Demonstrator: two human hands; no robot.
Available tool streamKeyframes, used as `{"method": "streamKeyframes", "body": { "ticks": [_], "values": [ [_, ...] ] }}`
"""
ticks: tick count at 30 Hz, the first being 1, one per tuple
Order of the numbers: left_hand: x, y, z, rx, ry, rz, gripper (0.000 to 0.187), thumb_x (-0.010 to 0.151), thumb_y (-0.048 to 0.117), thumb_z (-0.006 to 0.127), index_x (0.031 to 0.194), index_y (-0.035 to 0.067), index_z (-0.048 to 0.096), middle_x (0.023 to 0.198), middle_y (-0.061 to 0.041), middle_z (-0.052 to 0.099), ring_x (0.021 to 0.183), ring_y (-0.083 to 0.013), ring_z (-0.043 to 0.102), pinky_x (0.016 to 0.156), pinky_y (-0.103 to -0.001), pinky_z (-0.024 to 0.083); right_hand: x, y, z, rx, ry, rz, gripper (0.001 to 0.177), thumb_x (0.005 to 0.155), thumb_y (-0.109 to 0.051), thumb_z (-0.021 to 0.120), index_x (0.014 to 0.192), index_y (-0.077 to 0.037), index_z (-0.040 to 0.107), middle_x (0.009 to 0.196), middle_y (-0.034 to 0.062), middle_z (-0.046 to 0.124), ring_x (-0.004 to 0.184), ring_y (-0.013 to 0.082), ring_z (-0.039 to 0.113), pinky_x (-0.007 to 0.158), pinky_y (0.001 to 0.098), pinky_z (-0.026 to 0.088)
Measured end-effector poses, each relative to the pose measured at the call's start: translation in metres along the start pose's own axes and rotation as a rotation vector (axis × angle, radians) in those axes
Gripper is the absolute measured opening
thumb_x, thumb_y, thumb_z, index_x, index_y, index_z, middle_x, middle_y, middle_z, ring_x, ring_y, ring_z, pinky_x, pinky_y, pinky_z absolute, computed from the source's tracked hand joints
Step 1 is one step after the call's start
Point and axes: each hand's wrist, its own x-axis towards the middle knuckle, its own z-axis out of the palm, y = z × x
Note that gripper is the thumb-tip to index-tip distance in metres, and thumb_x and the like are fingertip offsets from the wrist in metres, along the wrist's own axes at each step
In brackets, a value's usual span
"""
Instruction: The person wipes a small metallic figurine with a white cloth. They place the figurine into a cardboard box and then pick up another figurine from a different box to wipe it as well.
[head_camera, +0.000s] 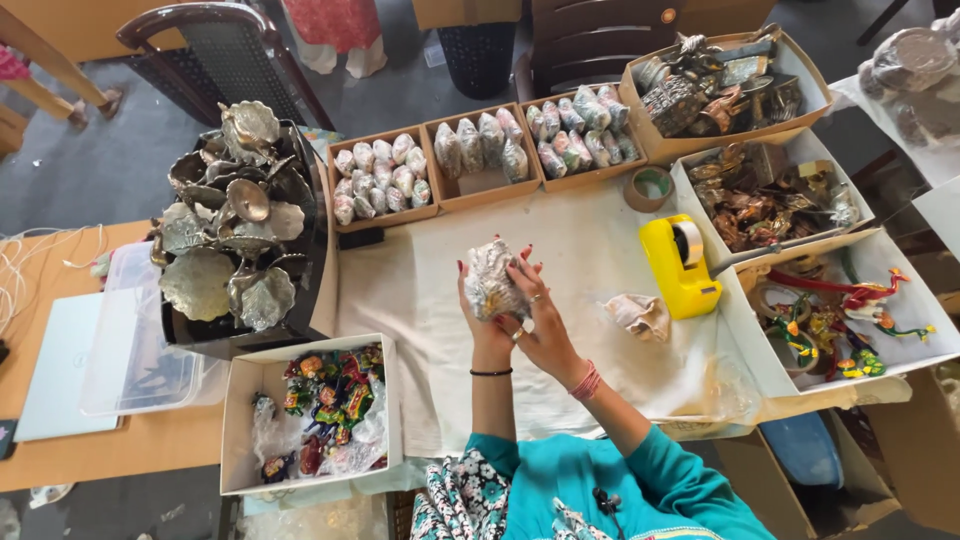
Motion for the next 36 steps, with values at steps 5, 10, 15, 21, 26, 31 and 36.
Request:
{"method": "streamKeyframes", "body": {
  "ticks": [5, 10, 15, 21, 26, 31, 36],
  "values": [
    [0.008, -0.001, -0.051, -0.034, 0.147, 0.037, 0.061, 0.105, 0.054, 0.044, 0.146, 0.009, 0.050, 0.132, -0.018, 0.065, 0.116, -0.0333, 0.065, 0.100, -0.047, 0.051, 0.005, 0.000, 0.001, -0.102, 0.017, 0.001, 0.083, 0.085, -0.015, 0.081, 0.155, -0.007, 0.038, 0.164, 0.0200, 0.032, 0.152, 0.0418, 0.029, 0.123, 0.0463, 0.030],
    [0.014, -0.014, -0.059, 0.162, 0.277, 0.128, 0.062, 0.104, 0.053, 0.048, 0.145, 0.007, 0.053, 0.125, -0.018, 0.067, 0.108, -0.0292, 0.068, 0.094, -0.043, 0.054, 0.006, -0.009, 0.000, 0.024, 0.036, -0.015, 0.085, 0.085, -0.019, 0.081, 0.154, -0.002, 0.034, 0.158, 0.0235, 0.038, 0.147, 0.0412, 0.036, 0.119, 0.0460, 0.034],
    [0.007, -0.018, -0.002, 0.294, 0.340, 0.196, 0.077, 0.099, 0.065, 0.042, 0.151, 0.007, 0.047, 0.132, -0.018, 0.067, 0.111, -0.0277, 0.065, 0.102, -0.042, 0.051, 0.001, 0.002, -0.001, 0.075, 0.063, 0.163, 0.069, 0.091, -0.014, 0.076, 0.151, -0.004, 0.043, 0.136, 0.0235, 0.064, 0.126, 0.0358, 0.066, 0.101, 0.0405, 0.053],
    [0.012, 0.005, -0.114, -0.015, 0.170, -0.097, 0.089, 0.095, 0.080, 0.039, 0.130, -0.001, 0.052, 0.124, -0.021, 0.064, 0.114, -0.0364, 0.063, 0.108, -0.049, 0.050, -0.007, 0.005, -0.004, -0.016, -0.080, 0.055, 0.070, 0.082, -0.007, 0.076, 0.147, -0.005, 0.050, 0.139, 0.0229, 0.064, 0.132, 0.0368, 0.060, 0.110, 0.0428, 0.049],
    [0.009, -0.008, -0.198, -0.024, 0.197, -0.070, 0.084, 0.090, 0.078, 0.041, 0.120, 0.001, 0.061, 0.117, -0.017, 0.069, 0.109, -0.0338, 0.063, 0.102, -0.049, 0.050, -0.010, -0.012, 0.023, -0.193, -0.042, -0.086, 0.075, 0.080, -0.013, 0.081, 0.145, -0.005, 0.044, 0.145, 0.0194, 0.055, 0.142, 0.0355, 0.048, 0.125, 0.0578, 0.017],
    [-0.001, -0.021, -0.164, -0.079, 0.335, 0.044, 0.075, 0.085, 0.071, 0.042, 0.111, 0.005, 0.066, 0.106, -0.012, 0.072, 0.104, -0.0297, 0.066, 0.096, -0.047, 0.052, -0.012, -0.019, 0.028, -0.320, 0.136, -0.109, 0.081, 0.084, -0.024, 0.080, 0.148, -0.002, 0.035, 0.153, 0.0253, 0.037, 0.146, 0.0446, 0.033, 0.122, 0.0604, 0.011],
    [0.016, -0.037, -0.190, -0.112, 0.331, 0.039, 0.060, 0.095, 0.060, 0.042, 0.107, 0.005, 0.064, 0.104, -0.011, 0.071, 0.104, -0.0291, 0.067, 0.098, -0.046, 0.052, -0.023, -0.003, 0.021, -0.369, 0.063, -0.032, 0.062, 0.097, -0.024, 0.066, 0.148, -0.004, 0.037, 0.155, 0.0196, 0.042, 0.150, 0.0392, 0.034, 0.127, 0.0581, 0.009]
  ]
}}
